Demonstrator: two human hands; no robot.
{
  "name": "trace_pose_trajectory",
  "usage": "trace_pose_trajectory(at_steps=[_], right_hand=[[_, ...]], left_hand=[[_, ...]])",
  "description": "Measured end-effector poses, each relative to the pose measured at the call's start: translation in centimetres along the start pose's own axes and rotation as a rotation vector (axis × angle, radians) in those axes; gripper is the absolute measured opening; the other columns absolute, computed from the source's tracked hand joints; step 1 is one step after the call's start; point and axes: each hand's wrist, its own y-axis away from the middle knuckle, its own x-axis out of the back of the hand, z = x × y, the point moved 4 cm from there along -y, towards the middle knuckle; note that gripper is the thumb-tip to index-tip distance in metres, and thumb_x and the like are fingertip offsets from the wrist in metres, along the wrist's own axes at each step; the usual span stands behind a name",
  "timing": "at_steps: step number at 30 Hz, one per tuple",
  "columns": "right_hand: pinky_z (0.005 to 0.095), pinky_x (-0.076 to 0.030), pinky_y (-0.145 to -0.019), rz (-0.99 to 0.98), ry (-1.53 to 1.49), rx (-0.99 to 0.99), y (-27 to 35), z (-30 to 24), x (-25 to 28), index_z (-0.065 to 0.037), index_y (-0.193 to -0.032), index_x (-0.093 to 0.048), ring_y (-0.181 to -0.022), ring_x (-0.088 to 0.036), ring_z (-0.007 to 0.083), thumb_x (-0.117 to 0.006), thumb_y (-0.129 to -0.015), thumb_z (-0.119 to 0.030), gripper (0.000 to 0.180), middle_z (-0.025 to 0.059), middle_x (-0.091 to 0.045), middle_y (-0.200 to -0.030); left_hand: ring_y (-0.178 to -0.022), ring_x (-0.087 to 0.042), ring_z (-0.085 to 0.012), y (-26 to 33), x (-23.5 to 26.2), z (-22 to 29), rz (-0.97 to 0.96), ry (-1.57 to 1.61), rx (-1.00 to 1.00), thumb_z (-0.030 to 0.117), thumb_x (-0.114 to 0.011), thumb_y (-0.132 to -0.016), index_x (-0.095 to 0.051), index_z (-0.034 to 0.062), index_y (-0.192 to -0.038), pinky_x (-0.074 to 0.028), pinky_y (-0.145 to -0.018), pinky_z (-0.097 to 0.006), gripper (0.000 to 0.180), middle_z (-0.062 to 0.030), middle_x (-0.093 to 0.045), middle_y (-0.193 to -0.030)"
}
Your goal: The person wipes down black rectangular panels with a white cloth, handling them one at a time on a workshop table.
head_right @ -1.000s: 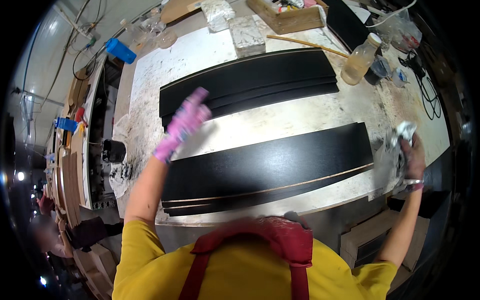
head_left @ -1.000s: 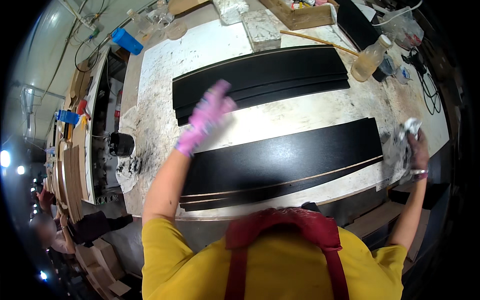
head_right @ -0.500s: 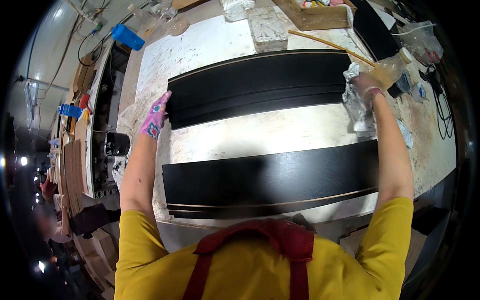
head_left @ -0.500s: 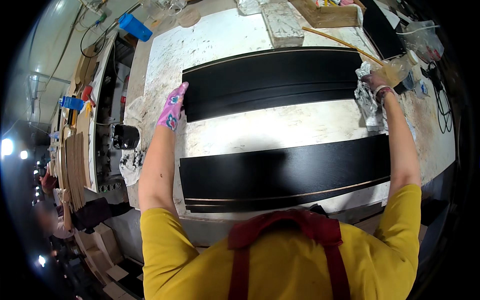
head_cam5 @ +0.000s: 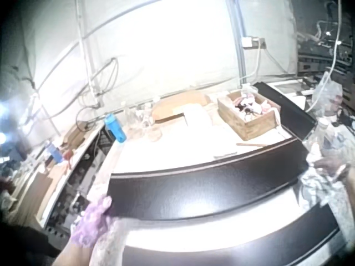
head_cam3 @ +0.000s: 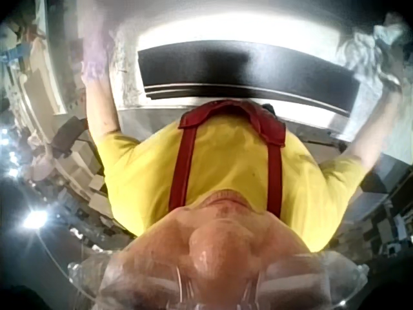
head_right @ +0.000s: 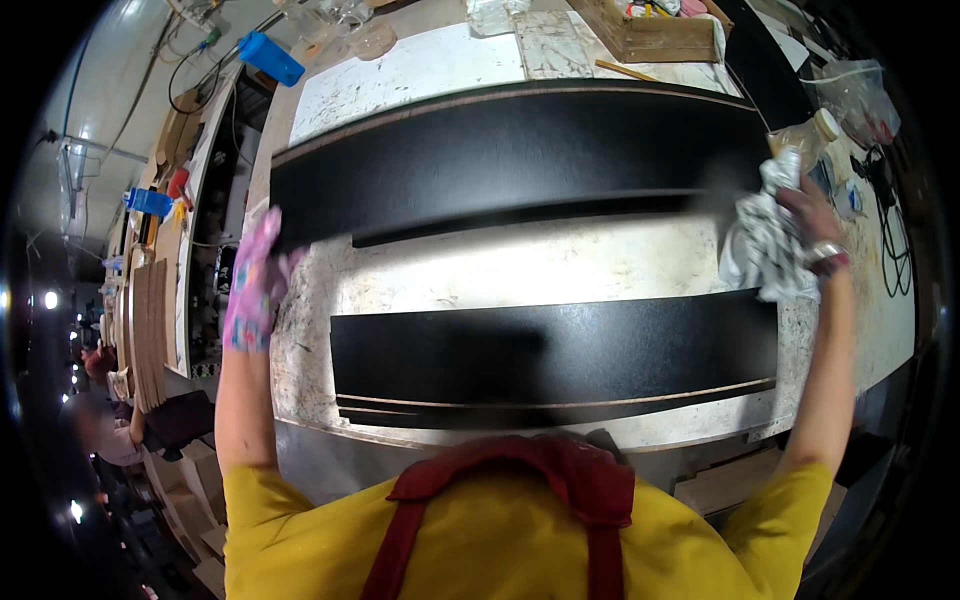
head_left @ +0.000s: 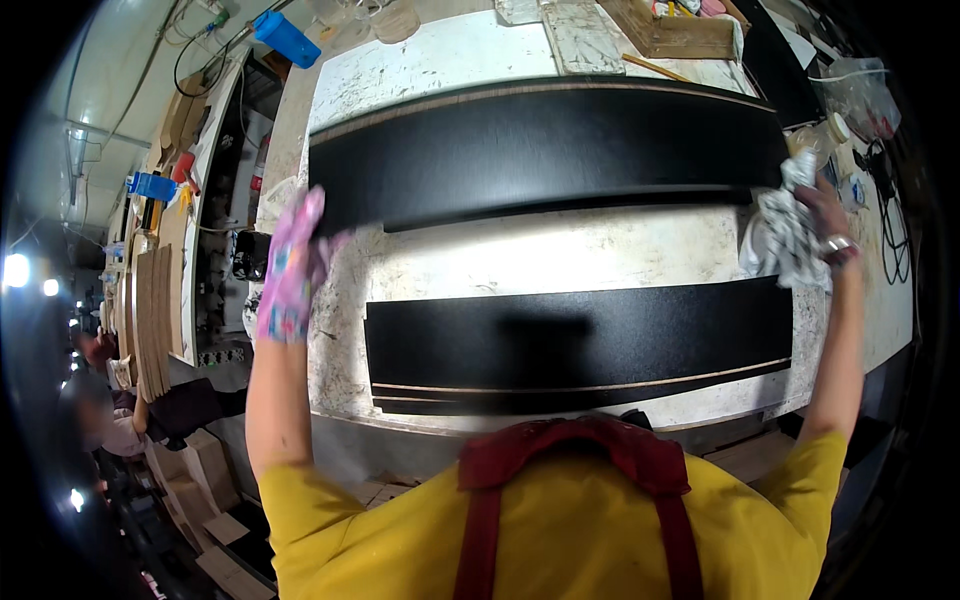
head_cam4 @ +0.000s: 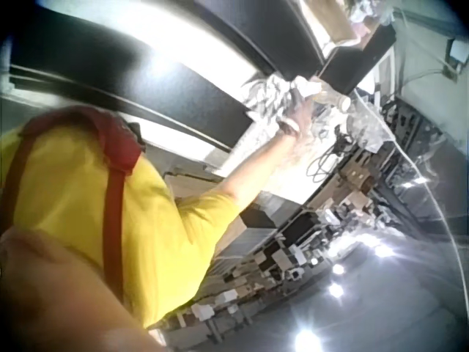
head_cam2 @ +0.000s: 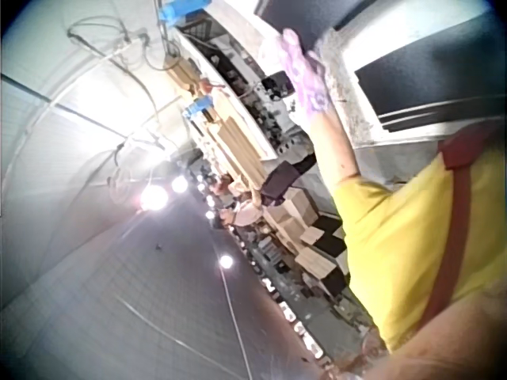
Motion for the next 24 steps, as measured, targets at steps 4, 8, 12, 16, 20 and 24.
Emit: trace_pose_trajectory(at_steps=[4, 8, 12, 16, 20, 24], right_hand=[[0.0284, -0.049, -0.083, -0.053, -0.515, -0.257, 11.5, -4.1, 6.6, 0.007, -0.133, -0.046, -0.094, -0.061, 0.0161, -0.065, -0.075, -0.028, 0.07, 0.0099, -0.061, -0.109], [0.0271, -0.049, -0.079, 0.007, -0.609, -0.352, 18.1, -0.5, 5.9, 0.007, -0.131, -0.047, -0.089, -0.06, 0.0151, -0.063, -0.071, -0.025, 0.07, 0.0067, -0.062, -0.102], [0.0281, -0.046, -0.088, 0.002, -0.17, -0.518, 21.2, 2.5, 4.3, 0.006, -0.129, -0.048, -0.094, -0.06, 0.0171, -0.064, -0.075, -0.007, 0.058, 0.0098, -0.063, -0.106], [0.0258, -0.045, -0.087, 0.076, -0.261, -0.418, 24.0, -0.4, 11.3, 0.007, -0.124, -0.055, -0.095, -0.059, 0.0142, -0.064, -0.08, -0.012, 0.049, 0.008, -0.064, -0.108], [0.0308, -0.049, -0.092, 0.353, -0.367, -0.194, 27.4, -13.7, 15.8, 0.003, -0.131, -0.049, -0.1, -0.062, 0.019, -0.067, -0.081, -0.012, 0.055, 0.012, -0.064, -0.111], [0.0347, -0.053, -0.081, -0.105, -0.383, 0.176, 24.4, -26.6, 2.1, 0.0, -0.12, -0.054, -0.093, -0.065, 0.0257, -0.066, -0.083, -0.022, 0.044, 0.0148, -0.066, -0.103]], left_hand=[[-0.101, -0.062, -0.0203, 9.0, 3.1, -4.8, -0.018, -0.022, 0.368, 0.03, -0.066, -0.089, -0.039, 0.0015, -0.139, -0.057, -0.077, -0.036, 0.064, -0.0117, -0.057, -0.12], [-0.094, -0.061, -0.0246, 13.4, 2.4, -10.5, -0.122, 0.266, 0.378, 0.024, -0.069, -0.086, -0.049, 0.0043, -0.129, -0.058, -0.07, -0.043, 0.051, -0.0083, -0.057, -0.112], [-0.094, -0.064, -0.0229, 14.3, 2.6, -11.4, -0.195, 0.238, 0.396, 0.016, -0.062, -0.09, -0.042, 0.0049, -0.136, -0.059, -0.074, -0.041, 0.051, -0.0088, -0.06, -0.108], [-0.093, -0.065, -0.0223, 14.8, 3.6, -12.2, -0.222, 0.183, 0.338, 0.014, -0.059, -0.091, -0.047, 0.0052, -0.132, -0.06, -0.072, -0.039, 0.044, -0.0078, -0.062, -0.107], [-0.091, -0.065, -0.0189, 14.7, 3.7, -11.9, -0.286, 0.125, 0.347, 0.018, -0.058, -0.093, -0.05, 0.0091, -0.129, -0.059, -0.072, -0.037, 0.038, -0.0038, -0.062, -0.104], [-0.1, -0.064, -0.0202, 14.9, 6.1, -13.0, -0.283, 0.06, 0.34, 0.014, -0.056, -0.093, -0.046, 0.0062, -0.133, -0.058, -0.076, -0.04, 0.042, -0.0071, -0.061, -0.114]])
